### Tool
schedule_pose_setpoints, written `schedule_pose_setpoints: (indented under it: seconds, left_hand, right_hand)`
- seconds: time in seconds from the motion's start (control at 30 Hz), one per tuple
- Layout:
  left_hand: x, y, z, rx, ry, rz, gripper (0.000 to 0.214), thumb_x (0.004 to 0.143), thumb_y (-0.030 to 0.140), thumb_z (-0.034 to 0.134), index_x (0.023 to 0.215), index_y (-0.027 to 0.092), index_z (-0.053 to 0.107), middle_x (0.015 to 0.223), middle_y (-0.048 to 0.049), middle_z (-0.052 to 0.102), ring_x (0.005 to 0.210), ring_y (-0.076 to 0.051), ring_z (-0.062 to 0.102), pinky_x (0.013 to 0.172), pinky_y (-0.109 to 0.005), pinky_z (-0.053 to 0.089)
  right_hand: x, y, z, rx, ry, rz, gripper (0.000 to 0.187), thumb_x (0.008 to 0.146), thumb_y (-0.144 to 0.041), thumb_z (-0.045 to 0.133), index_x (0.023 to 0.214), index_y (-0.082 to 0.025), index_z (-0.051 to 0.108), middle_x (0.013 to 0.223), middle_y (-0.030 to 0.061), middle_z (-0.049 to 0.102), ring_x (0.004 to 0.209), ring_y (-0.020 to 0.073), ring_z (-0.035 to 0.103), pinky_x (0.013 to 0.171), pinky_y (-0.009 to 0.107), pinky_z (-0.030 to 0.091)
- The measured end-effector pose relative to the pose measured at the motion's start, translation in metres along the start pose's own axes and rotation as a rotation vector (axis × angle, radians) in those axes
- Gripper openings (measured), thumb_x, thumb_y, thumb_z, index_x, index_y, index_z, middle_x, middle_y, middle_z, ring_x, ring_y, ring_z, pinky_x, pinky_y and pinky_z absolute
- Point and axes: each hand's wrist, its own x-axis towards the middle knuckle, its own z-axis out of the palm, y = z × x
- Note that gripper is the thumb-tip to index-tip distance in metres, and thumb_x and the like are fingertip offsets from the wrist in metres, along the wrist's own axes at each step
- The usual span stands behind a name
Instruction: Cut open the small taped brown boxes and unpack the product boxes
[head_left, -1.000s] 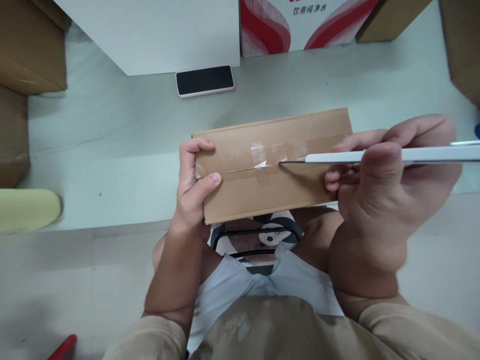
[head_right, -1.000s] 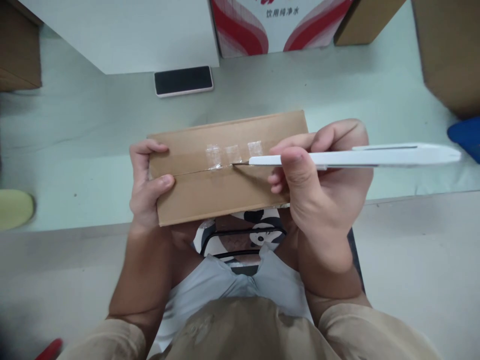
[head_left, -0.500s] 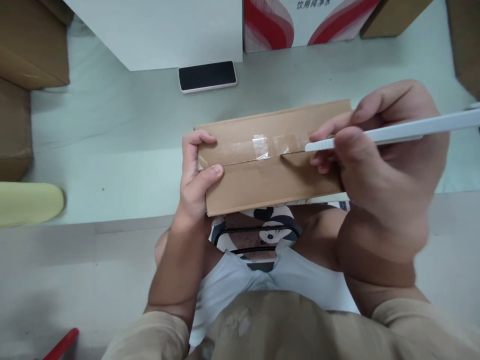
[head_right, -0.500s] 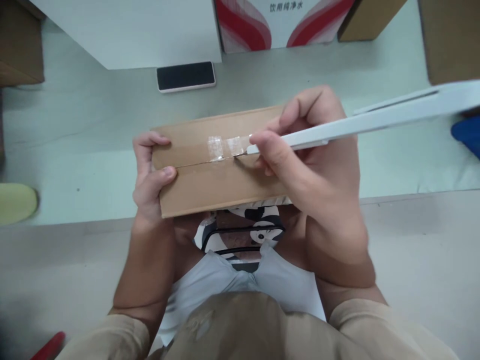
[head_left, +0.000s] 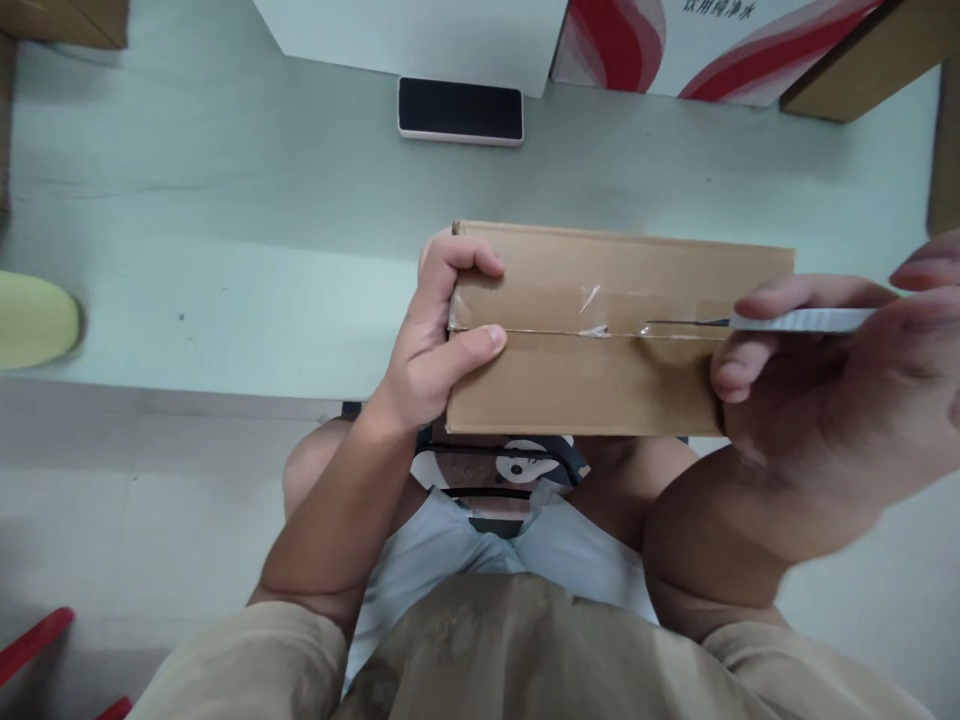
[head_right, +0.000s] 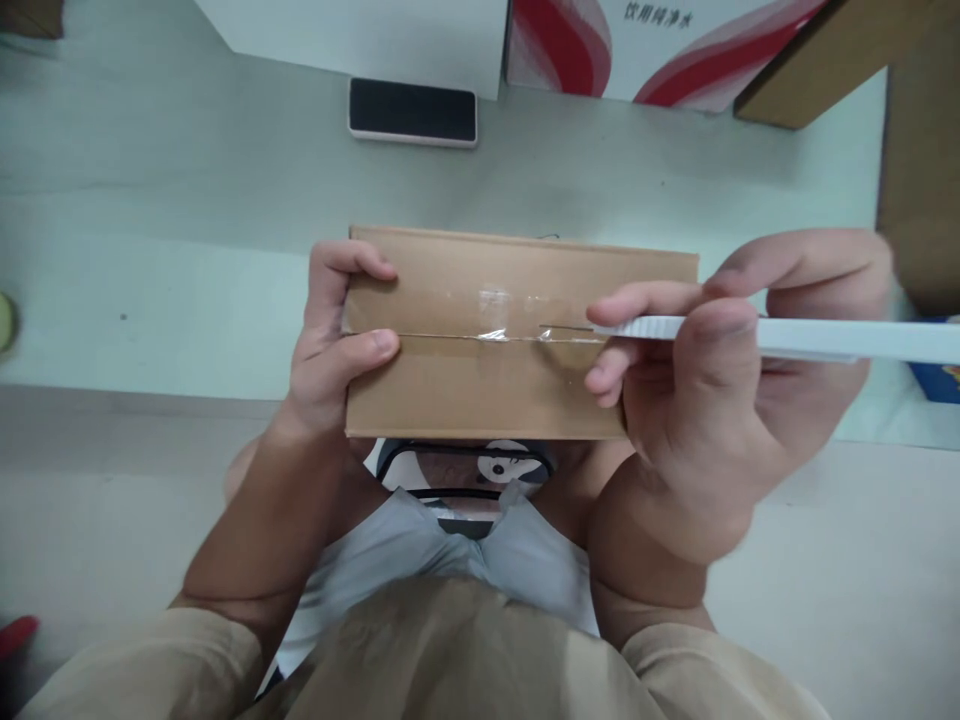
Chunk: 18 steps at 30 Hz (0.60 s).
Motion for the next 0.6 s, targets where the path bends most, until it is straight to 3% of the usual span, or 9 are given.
schedule_pose_setpoints:
  seconds: [0.1,0.2,0.43,0.6]
  left_hand:
    - [-0.001,-0.001,0.000,0.014,0.003,0.006,0.042,0.085,0.053,0.067,0.119,0.031,0.056,0.115,-0.0062,0.055,0.120,-0.031,0.054,0.109,-0.056,0.050]
    - [-0.001,-0.003,0.000,0.015,-0.005,0.018,0.041,0.087,0.052,0.065,0.120,0.031,0.055,0.114,-0.0061,0.054,0.119,-0.031,0.055,0.107,-0.055,0.051]
    - [0.000,-0.005,0.000,0.041,-0.014,0.028,0.044,0.086,0.057,0.063,0.120,0.030,0.053,0.115,-0.0064,0.052,0.118,-0.030,0.053,0.106,-0.056,0.050]
    - [-0.001,-0.001,0.003,-0.047,-0.003,-0.015,0.043,0.085,0.054,0.065,0.119,0.030,0.053,0.115,-0.0061,0.052,0.119,-0.031,0.055,0.105,-0.055,0.051]
  right_hand:
    - [0.001,0.000,-0.003,0.053,-0.119,0.107,0.024,0.087,-0.038,0.078,0.090,-0.022,0.061,0.077,-0.0066,0.051,0.070,0.0094,0.075,0.040,0.014,0.056]
    - [0.003,0.000,-0.008,0.059,-0.207,0.204,0.032,0.087,-0.042,0.077,0.092,-0.023,0.052,0.071,-0.0091,0.056,0.062,0.0103,0.073,0.038,0.016,0.056]
    - [0.001,-0.004,-0.009,0.038,-0.220,0.230,0.035,0.088,-0.044,0.076,0.091,-0.023,0.047,0.071,-0.0100,0.064,0.052,0.0087,0.068,0.037,0.017,0.054]
    - [0.001,-0.003,-0.006,0.036,-0.205,0.200,0.031,0.088,-0.040,0.075,0.092,-0.023,0.050,0.071,-0.0087,0.055,0.067,0.0114,0.075,0.043,0.016,0.059]
